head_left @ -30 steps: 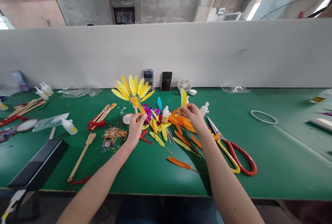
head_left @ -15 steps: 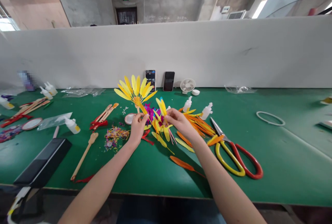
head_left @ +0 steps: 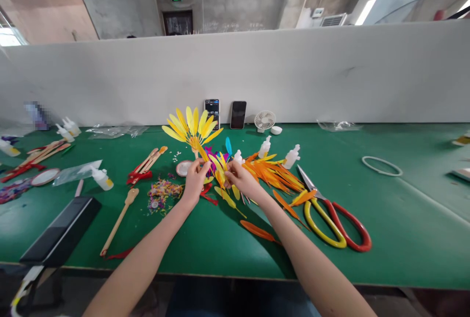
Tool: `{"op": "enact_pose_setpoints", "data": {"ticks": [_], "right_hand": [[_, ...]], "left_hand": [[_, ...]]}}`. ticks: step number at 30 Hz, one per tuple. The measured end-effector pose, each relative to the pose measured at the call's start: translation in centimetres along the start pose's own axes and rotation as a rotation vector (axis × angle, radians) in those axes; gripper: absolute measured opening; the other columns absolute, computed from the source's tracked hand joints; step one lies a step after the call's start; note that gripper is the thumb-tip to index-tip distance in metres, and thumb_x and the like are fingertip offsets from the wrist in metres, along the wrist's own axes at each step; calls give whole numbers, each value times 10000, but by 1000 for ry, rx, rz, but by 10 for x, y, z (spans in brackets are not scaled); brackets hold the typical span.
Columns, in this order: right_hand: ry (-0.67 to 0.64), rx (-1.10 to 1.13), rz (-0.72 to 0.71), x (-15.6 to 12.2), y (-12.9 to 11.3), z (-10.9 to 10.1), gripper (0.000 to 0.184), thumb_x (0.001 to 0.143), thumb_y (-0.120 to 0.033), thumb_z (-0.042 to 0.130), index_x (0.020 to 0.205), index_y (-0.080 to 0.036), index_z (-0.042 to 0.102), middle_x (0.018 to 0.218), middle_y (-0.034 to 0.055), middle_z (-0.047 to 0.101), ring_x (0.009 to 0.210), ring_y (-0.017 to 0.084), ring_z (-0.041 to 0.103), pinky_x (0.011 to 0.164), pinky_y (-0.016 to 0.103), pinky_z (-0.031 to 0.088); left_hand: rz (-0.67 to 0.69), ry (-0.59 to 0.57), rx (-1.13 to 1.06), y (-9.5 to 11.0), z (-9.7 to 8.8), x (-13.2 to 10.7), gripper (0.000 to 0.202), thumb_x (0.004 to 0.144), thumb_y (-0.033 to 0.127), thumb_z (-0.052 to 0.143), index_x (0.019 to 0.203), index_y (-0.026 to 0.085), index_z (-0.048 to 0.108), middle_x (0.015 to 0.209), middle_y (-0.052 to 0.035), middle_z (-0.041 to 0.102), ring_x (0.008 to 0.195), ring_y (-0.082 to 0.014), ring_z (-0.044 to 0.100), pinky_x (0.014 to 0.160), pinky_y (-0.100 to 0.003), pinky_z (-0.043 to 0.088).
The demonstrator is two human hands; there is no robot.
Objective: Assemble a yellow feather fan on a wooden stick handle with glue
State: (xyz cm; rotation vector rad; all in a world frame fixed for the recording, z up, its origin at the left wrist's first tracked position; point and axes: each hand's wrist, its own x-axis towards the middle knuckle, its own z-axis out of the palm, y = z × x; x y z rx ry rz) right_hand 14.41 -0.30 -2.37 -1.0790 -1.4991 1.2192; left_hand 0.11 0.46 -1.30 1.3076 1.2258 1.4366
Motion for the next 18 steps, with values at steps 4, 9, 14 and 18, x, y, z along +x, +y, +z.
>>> {"op": "enact_pose_setpoints", "data": {"ticks": [4,9,14,18], "right_hand": [[30,11,-22,1,3,4,237,661,-333,567,651,-239,350,525,-78,437,472,135,551,482,283,455],[-44,68,-24,0,3,9,302,622,-410,613,625,-230,370,556,-72,417,502,124,545,479,262,445],[-22,122,-9,1,2,12,352,609,-434,630,615,-228,344,555,-75,413,517,123,552,516,272,462],[14,159,21,1,2,11,391,575,-457,651,621,-227,337,563,-79,422,545,136,578,551,291,487]], "left_hand": [[-26,-103,-51,4,2,-3,241,633,378,604,584,169,495,430,76,281,408,-46,271,405,-195,218],[-65,-115,-111,6,3,-4,292,595,397,626,549,163,459,413,85,287,385,-30,265,386,-187,195],[-50,-64,-123,3,3,-1,273,596,373,624,548,161,458,414,86,302,381,-28,274,376,-182,200],[-22,-52,-101,1,2,0,250,622,333,597,537,164,434,423,86,301,380,-26,268,376,-179,209]]}}
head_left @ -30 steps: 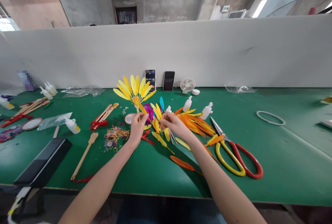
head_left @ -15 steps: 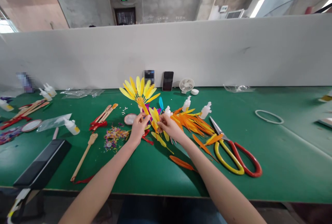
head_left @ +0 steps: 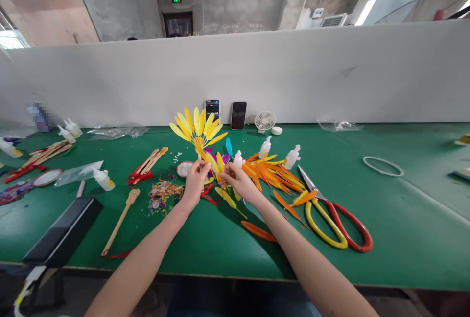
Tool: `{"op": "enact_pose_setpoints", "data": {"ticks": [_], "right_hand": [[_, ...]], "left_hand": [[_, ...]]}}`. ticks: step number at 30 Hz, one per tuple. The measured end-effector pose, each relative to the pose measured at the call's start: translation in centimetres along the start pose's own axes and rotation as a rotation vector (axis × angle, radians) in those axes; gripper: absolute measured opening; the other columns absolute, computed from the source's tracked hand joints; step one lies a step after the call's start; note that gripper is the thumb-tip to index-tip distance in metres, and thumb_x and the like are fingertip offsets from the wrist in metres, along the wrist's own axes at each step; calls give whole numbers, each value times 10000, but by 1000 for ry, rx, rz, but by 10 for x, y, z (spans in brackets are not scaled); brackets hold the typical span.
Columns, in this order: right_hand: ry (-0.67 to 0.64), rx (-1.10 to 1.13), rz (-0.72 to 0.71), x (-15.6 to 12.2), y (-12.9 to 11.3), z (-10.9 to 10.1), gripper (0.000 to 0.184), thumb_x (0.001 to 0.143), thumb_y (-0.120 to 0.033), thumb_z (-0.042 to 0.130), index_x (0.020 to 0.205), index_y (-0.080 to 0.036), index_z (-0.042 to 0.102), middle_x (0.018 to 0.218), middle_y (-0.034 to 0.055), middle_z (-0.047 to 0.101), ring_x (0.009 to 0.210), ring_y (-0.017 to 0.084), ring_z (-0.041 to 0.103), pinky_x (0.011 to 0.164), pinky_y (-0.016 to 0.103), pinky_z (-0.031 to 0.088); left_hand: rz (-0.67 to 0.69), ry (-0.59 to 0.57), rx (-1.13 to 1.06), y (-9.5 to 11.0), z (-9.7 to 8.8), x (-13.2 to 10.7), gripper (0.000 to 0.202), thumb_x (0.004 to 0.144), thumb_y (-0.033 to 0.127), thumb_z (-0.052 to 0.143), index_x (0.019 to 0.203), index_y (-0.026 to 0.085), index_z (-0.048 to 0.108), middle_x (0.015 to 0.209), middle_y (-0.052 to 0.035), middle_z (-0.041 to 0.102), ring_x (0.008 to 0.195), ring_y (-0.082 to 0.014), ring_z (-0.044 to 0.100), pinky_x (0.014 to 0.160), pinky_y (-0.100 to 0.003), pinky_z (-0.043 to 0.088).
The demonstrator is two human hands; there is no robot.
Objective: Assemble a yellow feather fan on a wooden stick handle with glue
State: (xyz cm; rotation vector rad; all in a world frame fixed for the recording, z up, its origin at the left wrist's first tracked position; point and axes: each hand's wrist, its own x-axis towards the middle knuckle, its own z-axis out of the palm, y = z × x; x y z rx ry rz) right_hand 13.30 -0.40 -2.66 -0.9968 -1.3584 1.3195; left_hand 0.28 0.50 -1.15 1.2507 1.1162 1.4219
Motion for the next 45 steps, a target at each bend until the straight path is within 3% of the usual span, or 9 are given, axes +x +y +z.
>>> {"op": "enact_pose_setpoints", "data": {"ticks": [9,15,20,28,36,45], "right_hand": [[-17,-7,-7,1,7,5,393,590,-496,624,632,-233,335,543,-73,442,531,147,573,550,311,488],[49,-10,-49,1,9,4,363,618,-480,594,626,-235,327,598,-59,392,579,140,549,608,319,483],[108,-121,-132,1,10,6,286,657,-453,555,636,-233,372,600,-47,370,571,129,458,606,306,466],[82,-96,-136,-4,2,9,273,671,-475,541,762,-228,466,704,8,534,699,180,552,682,351,480],[139,-96,-162,-7,3,13,293,674,-496,529,735,-226,436,744,15,526,652,176,579,609,347,497],[121,-37,-109,-5,6,12,296,633,-468,574,733,-224,439,627,-21,511,559,157,560,583,334,489]], "left_hand": [[-61,-31,36,4,0,-4,234,638,330,585,557,174,431,417,84,318,380,-41,272,374,-186,222],[43,57,93,-1,-3,0,220,657,298,556,532,168,429,442,74,311,411,-48,278,407,-199,222],[19,82,108,2,-5,-1,212,674,295,542,551,174,419,441,78,300,407,-51,272,411,-200,230],[0,164,8,3,-10,6,210,667,238,535,537,174,384,447,81,291,385,-39,279,391,-197,195],[15,196,-6,3,-11,7,199,667,232,543,541,170,402,442,80,302,382,-37,283,387,-193,205],[15,92,-21,8,-7,1,195,680,277,560,580,168,433,442,84,309,393,-39,277,398,-186,215]]}}
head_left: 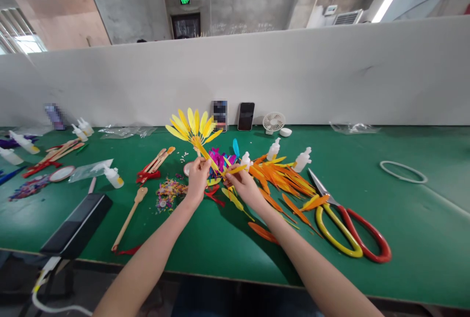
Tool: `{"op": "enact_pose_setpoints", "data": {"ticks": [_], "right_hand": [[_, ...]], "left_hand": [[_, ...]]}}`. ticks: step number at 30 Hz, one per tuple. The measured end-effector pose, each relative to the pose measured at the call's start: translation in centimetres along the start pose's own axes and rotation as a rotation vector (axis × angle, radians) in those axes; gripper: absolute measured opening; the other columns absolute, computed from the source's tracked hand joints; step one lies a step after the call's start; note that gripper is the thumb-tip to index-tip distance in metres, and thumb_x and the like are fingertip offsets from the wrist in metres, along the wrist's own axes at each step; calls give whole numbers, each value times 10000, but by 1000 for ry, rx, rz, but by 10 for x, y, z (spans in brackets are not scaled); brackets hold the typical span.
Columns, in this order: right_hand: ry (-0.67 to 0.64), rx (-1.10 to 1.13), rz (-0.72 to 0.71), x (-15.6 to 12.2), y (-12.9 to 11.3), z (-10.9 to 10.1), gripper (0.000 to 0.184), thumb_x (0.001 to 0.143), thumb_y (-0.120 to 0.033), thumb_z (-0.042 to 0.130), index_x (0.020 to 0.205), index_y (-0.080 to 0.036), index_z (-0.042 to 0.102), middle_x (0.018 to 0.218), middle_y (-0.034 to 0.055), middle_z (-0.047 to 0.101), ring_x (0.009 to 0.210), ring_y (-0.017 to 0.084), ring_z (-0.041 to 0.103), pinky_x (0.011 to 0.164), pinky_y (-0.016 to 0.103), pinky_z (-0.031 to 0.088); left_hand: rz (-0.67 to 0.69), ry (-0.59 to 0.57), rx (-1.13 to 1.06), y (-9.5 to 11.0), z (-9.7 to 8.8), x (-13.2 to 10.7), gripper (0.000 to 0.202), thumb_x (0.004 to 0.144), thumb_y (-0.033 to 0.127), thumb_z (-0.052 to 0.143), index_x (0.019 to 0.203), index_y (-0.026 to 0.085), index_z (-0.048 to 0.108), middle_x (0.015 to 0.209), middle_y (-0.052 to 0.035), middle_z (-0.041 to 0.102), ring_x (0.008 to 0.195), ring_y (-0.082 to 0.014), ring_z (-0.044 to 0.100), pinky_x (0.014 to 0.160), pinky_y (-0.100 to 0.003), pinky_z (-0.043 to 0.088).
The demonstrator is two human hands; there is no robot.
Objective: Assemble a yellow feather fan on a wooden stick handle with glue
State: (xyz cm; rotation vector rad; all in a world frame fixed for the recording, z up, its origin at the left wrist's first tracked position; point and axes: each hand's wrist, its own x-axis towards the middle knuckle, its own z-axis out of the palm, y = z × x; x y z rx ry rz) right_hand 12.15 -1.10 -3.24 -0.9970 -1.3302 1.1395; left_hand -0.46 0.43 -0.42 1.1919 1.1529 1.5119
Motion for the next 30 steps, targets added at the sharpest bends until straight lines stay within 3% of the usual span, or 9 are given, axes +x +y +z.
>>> {"op": "enact_pose_setpoints", "data": {"ticks": [7,22,30], "right_hand": [[-15,-74,3,0,0,-1,249,648,-449,544,687,-213,478,601,-1,541,588,171,564,586,331,480],[-104,-250,-75,-3,-1,-1,251,731,-431,452,604,-218,415,543,-13,487,507,140,502,522,285,414],[-50,-86,3,0,0,-3,269,694,-473,498,663,-225,399,587,-25,506,505,135,526,549,309,463]], "left_hand": [[-12,-47,51,0,4,-4,237,682,277,548,540,171,392,424,82,313,383,-41,286,392,-188,226],[41,93,73,-5,-7,8,200,686,212,531,541,173,399,431,80,307,388,-43,308,403,-185,238],[19,40,154,0,-6,4,202,713,290,522,584,180,412,423,93,316,292,-30,267,323,-188,206]]}}
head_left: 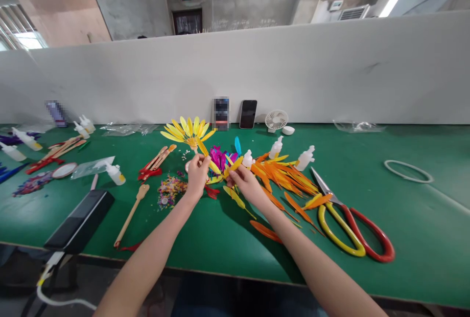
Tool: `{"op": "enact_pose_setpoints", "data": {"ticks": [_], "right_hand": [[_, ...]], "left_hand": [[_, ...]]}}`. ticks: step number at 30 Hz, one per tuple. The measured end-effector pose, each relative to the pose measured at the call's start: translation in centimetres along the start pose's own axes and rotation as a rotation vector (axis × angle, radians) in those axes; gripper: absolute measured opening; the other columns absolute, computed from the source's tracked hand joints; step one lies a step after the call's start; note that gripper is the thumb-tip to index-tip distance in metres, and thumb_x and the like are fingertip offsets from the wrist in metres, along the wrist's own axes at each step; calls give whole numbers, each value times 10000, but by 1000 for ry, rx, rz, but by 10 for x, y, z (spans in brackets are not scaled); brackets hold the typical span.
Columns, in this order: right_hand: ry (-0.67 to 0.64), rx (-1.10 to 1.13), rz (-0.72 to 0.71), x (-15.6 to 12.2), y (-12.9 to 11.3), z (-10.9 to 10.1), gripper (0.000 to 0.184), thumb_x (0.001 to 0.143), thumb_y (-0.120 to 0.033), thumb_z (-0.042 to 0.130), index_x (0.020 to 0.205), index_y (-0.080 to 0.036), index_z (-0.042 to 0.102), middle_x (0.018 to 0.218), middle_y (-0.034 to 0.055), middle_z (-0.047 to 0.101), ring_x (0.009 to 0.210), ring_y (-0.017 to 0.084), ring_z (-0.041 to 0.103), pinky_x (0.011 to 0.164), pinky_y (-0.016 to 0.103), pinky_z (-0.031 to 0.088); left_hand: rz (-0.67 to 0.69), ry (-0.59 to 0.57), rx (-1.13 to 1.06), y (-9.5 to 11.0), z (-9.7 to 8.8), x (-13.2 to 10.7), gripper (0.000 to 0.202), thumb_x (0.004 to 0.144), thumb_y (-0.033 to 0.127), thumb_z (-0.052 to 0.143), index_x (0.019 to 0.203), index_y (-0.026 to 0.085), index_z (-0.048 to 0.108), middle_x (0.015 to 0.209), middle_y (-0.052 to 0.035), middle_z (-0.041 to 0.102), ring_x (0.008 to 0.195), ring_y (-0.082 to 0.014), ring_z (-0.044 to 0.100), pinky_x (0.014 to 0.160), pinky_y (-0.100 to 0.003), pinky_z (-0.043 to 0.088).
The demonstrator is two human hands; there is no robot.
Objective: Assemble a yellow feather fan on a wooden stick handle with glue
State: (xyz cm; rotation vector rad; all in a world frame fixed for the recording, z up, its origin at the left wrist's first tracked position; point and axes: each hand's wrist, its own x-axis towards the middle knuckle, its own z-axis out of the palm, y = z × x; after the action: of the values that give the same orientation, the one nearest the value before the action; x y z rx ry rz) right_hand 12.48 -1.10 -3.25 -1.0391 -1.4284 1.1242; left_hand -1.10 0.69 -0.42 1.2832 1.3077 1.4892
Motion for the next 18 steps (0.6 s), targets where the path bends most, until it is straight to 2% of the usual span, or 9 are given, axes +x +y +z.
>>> {"op": "enact_pose_setpoints", "data": {"ticks": [6,9,13,18], "right_hand": [[36,95,58,1,1,1,333,653,-507,541,650,-232,354,544,-71,410,492,133,551,541,308,487],[52,138,81,2,3,2,367,628,-534,564,654,-232,358,560,-72,418,483,131,558,531,308,500],[69,172,97,3,5,2,404,592,-565,587,657,-231,368,568,-65,448,493,145,577,540,321,514],[73,159,112,3,4,1,360,601,-520,584,657,-231,376,544,-68,457,500,153,587,536,318,507]], "left_hand": [[10,-7,-32,2,2,-2,222,684,309,565,573,173,430,453,63,380,386,-49,352,369,-177,269],[-24,-31,-50,3,2,-3,219,676,342,570,604,176,447,472,53,415,401,-67,381,366,-184,298],[-3,-47,-19,3,2,-5,219,672,344,581,607,176,457,458,48,425,425,-79,399,390,-189,306],[23,-68,16,3,3,-5,212,679,339,578,605,179,462,450,46,420,448,-90,408,420,-197,320]]}}
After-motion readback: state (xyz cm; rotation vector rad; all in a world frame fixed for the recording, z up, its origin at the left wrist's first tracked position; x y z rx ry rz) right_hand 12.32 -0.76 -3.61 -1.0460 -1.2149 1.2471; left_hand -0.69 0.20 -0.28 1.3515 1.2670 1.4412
